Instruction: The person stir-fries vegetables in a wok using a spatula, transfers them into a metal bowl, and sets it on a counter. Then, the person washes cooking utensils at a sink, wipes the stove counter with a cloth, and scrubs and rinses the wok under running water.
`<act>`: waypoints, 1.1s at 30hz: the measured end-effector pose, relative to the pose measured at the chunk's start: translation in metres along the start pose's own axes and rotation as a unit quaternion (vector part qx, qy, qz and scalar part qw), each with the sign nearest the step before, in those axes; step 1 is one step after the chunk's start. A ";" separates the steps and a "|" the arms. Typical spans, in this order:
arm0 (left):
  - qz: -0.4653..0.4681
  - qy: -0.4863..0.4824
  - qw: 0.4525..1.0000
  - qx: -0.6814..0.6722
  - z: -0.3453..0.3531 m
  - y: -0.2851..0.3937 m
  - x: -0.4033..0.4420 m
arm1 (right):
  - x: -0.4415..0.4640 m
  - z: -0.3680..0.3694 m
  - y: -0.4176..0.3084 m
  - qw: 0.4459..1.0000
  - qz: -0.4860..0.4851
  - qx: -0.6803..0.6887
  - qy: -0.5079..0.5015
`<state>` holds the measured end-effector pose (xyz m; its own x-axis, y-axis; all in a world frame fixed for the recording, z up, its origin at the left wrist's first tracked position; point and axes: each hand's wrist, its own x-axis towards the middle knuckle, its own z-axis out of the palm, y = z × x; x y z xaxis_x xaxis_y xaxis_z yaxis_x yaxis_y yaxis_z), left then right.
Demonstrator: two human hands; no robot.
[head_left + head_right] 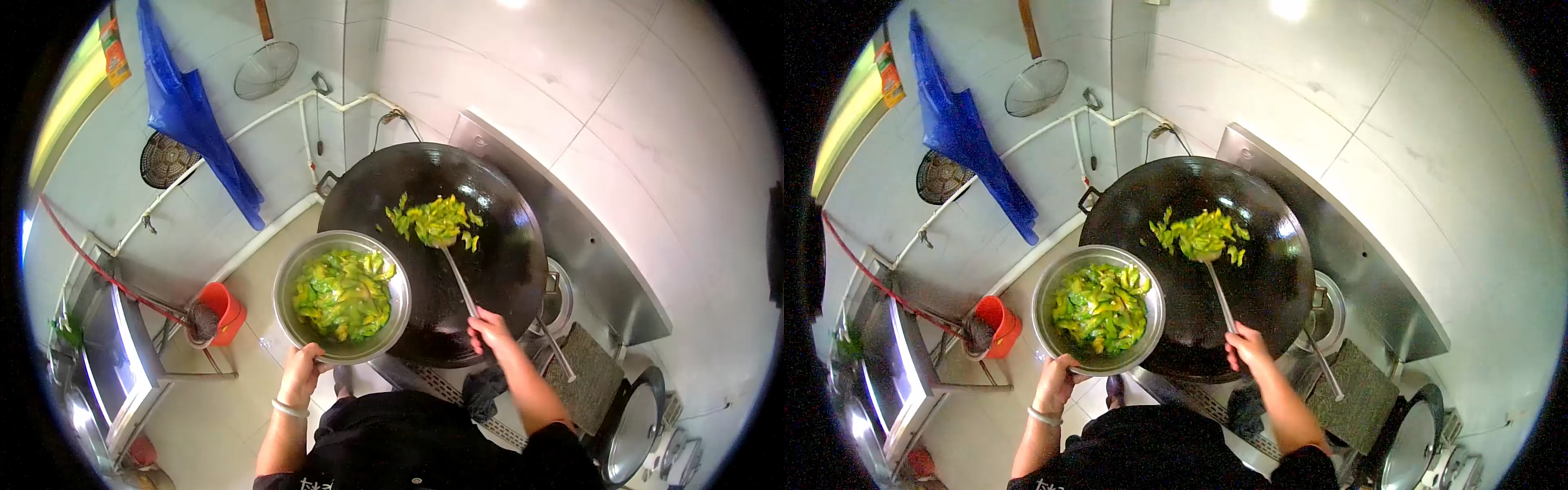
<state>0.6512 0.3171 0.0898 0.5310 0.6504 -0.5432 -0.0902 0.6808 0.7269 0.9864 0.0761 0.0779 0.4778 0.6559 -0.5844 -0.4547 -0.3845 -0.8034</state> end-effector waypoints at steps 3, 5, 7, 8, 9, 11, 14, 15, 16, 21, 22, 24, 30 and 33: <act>-0.011 -0.001 1.000 0.000 -0.009 -0.007 0.004 | 0.045 0.024 0.021 0.996 -0.089 0.021 0.018; -0.015 0.004 1.000 0.000 -0.008 -0.006 0.004 | 0.054 0.033 0.023 0.993 -0.114 -0.001 0.027; -0.018 -0.014 1.000 -0.013 -0.007 -0.005 0.002 | 0.056 0.035 0.021 0.992 -0.122 -0.011 0.026; -0.014 -0.014 1.000 -0.017 -0.006 -0.004 0.002 | 0.051 0.035 0.018 0.991 -0.129 -0.014 0.023; -0.015 -0.017 1.000 -0.015 -0.006 -0.003 0.001 | 0.045 0.034 0.016 0.991 -0.135 -0.016 0.022; -0.016 -0.020 1.000 -0.014 -0.006 -0.003 0.001 | 0.023 0.033 0.012 0.986 -0.153 -0.048 0.046; -0.001 -0.013 1.000 -0.006 0.000 -0.005 0.001 | -0.034 0.037 -0.010 0.979 -0.159 -0.103 0.070; -0.002 -0.020 1.000 -0.014 0.002 -0.006 0.004 | -0.057 0.041 -0.021 0.976 -0.168 -0.121 0.067; -0.003 -0.026 0.999 -0.022 0.003 -0.006 0.006 | -0.079 0.044 -0.026 0.971 -0.177 -0.144 0.070; 0.010 -0.055 0.998 -0.020 0.005 0.003 0.007 | -0.159 0.059 0.007 0.877 -0.263 -0.377 0.139; 0.010 -0.057 0.998 -0.021 0.006 0.003 0.006 | -0.170 0.067 0.019 0.845 -0.277 -0.430 0.155; -0.013 -0.046 0.999 -0.022 0.009 0.005 0.008 | -0.180 0.080 0.049 0.766 -0.348 -0.511 0.178; 0.007 -0.038 0.999 0.001 0.015 0.000 0.014 | -0.180 0.077 0.078 0.719 -0.332 -0.580 0.189; -0.001 -0.045 0.999 0.015 0.003 -0.006 0.021 | -0.175 0.074 0.052 0.737 -0.351 -0.527 0.237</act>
<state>0.6653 0.3260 0.0755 0.6054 0.6143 -0.5061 -0.0634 0.6711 0.7387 0.8235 -0.0110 0.1468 0.6396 0.7291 0.2436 0.7464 -0.5130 -0.4239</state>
